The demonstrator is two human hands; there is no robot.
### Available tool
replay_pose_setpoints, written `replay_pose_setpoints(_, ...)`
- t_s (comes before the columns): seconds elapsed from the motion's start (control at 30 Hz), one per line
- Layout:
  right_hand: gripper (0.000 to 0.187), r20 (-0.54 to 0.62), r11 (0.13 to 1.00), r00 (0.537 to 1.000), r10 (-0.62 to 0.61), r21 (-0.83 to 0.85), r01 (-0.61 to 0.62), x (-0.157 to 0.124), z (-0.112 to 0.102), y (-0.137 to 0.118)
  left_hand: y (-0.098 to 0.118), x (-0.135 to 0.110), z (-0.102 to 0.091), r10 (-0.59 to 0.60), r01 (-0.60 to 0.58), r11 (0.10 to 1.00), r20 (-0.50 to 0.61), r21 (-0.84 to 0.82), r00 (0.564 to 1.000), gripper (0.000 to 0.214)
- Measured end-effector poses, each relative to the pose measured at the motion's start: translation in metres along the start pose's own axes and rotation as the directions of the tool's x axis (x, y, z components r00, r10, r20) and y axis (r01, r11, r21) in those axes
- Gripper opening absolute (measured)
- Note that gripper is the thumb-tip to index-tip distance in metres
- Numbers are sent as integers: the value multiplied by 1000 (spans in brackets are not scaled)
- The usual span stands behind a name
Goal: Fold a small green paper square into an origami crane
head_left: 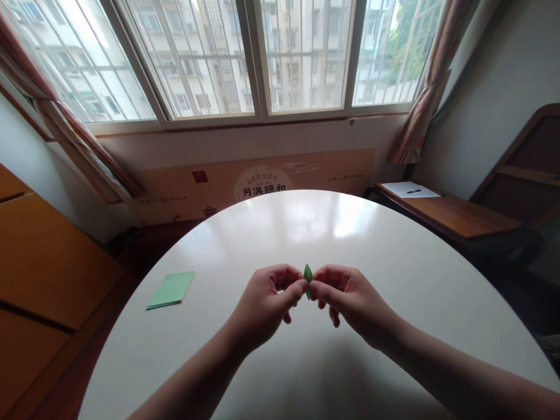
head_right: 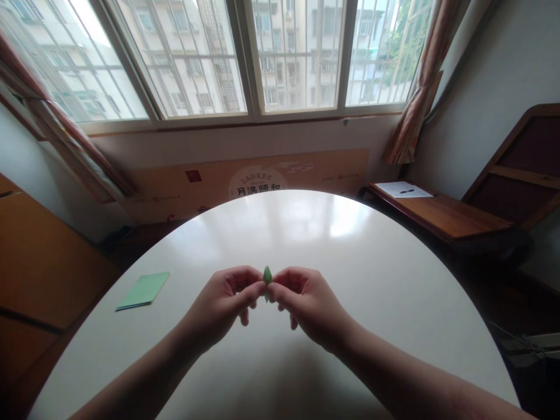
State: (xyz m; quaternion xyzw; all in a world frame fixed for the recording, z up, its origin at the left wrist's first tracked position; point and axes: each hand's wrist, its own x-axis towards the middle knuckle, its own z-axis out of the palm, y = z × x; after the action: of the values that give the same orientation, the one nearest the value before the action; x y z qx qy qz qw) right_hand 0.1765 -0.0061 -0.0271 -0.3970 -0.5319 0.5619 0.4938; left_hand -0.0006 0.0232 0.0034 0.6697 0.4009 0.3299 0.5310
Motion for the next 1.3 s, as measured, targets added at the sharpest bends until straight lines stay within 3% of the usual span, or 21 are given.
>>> replay_pose_setpoints(0.3, 21, -26, 996, 999, -43, 83, 45, 2, -2, -3, 0, 2, -4, -40, 37, 993, -18, -112, 999, 24)
replay_pose_setpoints(0.67, 23, -7, 993, 996, -92, 78, 92, 2, -2, 3, 1, 2, 2, -32, 29, 996, -38, -83, 999, 23)
replay_pose_setpoints(0.97, 24, -106, 993, 988, -113, 8, 114, 2, -3, 2, 3, 0, 3, -31, 31, 991, 8, -130, 999, 26)
replay_pose_setpoints(1.13, 25, -86, 994, 993, -86, 67, 92, 2, -3, 3, 1, 1, 4, -26, 20, 991, -50, -131, 998, 26)
replay_pose_setpoints(1.3, 23, -92, 994, 991, -93, 51, 98, 2, -3, 4, -4, 2, 5, 65, -79, 992, -136, -101, 989, 20)
